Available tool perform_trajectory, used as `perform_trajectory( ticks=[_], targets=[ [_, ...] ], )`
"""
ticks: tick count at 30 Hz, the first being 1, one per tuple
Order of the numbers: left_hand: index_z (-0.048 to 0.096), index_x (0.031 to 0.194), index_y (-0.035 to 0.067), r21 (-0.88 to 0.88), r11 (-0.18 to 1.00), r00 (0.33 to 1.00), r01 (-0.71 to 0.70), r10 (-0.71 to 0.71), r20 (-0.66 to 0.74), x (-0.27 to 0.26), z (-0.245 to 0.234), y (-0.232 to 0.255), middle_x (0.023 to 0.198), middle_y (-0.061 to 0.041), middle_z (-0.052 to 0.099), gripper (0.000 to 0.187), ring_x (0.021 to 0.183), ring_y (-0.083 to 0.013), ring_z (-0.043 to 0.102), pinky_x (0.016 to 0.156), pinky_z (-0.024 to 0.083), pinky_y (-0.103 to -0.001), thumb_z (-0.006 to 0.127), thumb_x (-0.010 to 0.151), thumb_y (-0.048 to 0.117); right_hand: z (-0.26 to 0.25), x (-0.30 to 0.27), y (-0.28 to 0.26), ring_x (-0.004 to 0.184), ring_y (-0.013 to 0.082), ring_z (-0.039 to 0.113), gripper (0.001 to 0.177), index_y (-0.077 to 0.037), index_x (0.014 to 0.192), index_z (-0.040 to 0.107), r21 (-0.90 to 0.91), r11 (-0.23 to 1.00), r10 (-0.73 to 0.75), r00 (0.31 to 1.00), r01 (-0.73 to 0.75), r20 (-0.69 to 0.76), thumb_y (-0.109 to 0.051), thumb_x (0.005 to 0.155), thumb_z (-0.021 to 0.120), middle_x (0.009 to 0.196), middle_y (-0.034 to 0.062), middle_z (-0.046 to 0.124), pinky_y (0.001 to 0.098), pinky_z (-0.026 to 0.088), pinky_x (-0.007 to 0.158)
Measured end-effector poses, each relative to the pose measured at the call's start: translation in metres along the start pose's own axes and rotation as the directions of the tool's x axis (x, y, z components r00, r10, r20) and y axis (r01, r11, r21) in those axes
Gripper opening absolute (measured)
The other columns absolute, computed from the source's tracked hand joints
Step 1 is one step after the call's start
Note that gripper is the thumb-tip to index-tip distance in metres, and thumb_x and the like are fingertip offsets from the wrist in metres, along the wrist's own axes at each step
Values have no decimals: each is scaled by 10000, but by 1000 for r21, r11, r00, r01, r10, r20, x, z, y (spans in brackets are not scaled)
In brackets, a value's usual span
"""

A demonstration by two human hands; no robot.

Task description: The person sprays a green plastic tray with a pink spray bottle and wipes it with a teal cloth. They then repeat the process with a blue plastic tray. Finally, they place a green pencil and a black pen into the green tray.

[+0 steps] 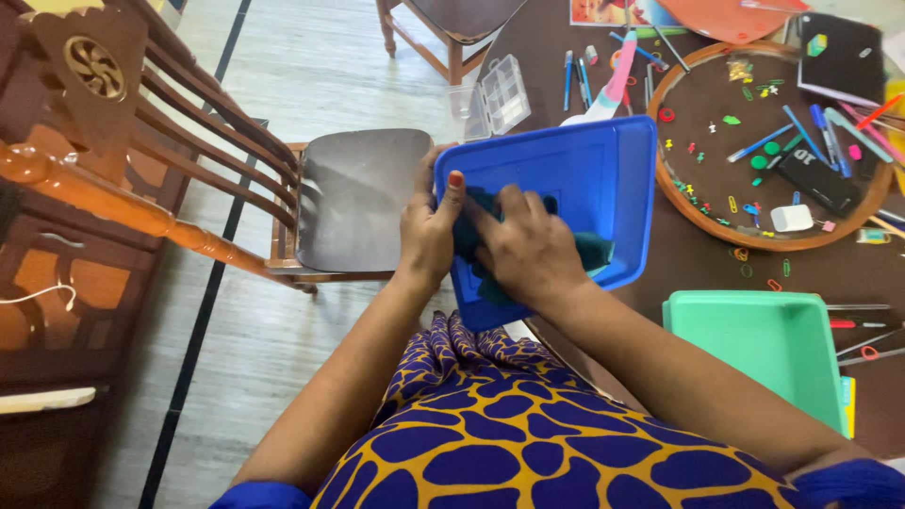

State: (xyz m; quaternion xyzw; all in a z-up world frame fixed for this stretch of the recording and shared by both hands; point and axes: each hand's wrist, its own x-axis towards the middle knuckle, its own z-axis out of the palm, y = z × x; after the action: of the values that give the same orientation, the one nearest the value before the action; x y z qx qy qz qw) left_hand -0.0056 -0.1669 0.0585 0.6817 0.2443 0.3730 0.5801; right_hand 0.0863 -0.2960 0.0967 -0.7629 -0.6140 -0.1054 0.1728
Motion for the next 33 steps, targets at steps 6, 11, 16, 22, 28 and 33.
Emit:
perform_trajectory(
  ticks=[6, 11, 16, 22, 28, 33],
  targets=[
    [561, 1422, 151, 41, 999, 991, -13, 7, 134, 2, 10, 5, 1268, -102, 707, 590, 1210, -211, 651, 1047, 486, -348, 572, 1000, 563, -16, 11, 11, 1036, 369, 614, 471, -178, 1236, 678, -25, 977, 214, 977, -213, 21, -309, 796, 785, 1124, 152, 557, 475, 575, 751],
    [558, 1423, 147, 3, 996, 970, -85, 82, 228, 18, 1, 16, 1316, -95, 684, 586, 1240, -207, 633, 1063, 479, -354, 583, 1008, 560, -24, 17, 4, 1014, 384, 607, 587, -229, 1367, 657, 7, 936, 351, 936, -351, 9, -313, 798, 777, 1090, 174, 551, 499, 556, 765],
    [565, 1416, 143, -52, 998, 957, -36, 49, 286, 32, -17, 23, 1256, -100, 699, 579, 1164, -196, 649, 1018, 506, -332, 619, 991, 532, -19, 21, 1, 1085, 384, 607, 601, -224, 1389, 638, 32, 864, 503, 864, -503, -6, -314, 806, 751, 1159, 167, 560, 494, 547, 851],
    [556, 1419, 137, -215, 969, 956, 118, -53, 288, 44, -47, 25, 1223, -97, 691, 584, 1071, -154, 655, 879, 568, -309, 648, 969, 498, -16, 25, 34, 1196, 389, 583, 443, -144, 1291, 661, -158, 616, 787, 612, -772, 75, -369, 912, 700, 1304, 174, 521, 535, 533, 894],
    [569, 1397, 130, -111, 985, 937, 132, -88, 339, 55, -74, 22, 1111, -95, 720, 574, 959, -146, 690, 801, 604, -309, 653, 938, 465, -7, 30, 28, 1109, 430, 610, 582, -139, 1433, 565, -170, 582, 806, 592, -795, -9, -318, 896, 702, 1312, 203, 511, 558, 535, 853],
    [580, 1411, 80, -140, 988, 939, -69, 112, 326, 64, -102, 11, 1154, -102, 723, 516, 1047, -164, 679, 948, 541, -311, 660, 1018, 405, 14, 37, -4, 1064, 415, 652, 563, -138, 1396, 575, -300, 506, 858, 508, -809, 77, -346, 889, 709, 1248, 191, 564, 553, 570, 791]
  ],
)
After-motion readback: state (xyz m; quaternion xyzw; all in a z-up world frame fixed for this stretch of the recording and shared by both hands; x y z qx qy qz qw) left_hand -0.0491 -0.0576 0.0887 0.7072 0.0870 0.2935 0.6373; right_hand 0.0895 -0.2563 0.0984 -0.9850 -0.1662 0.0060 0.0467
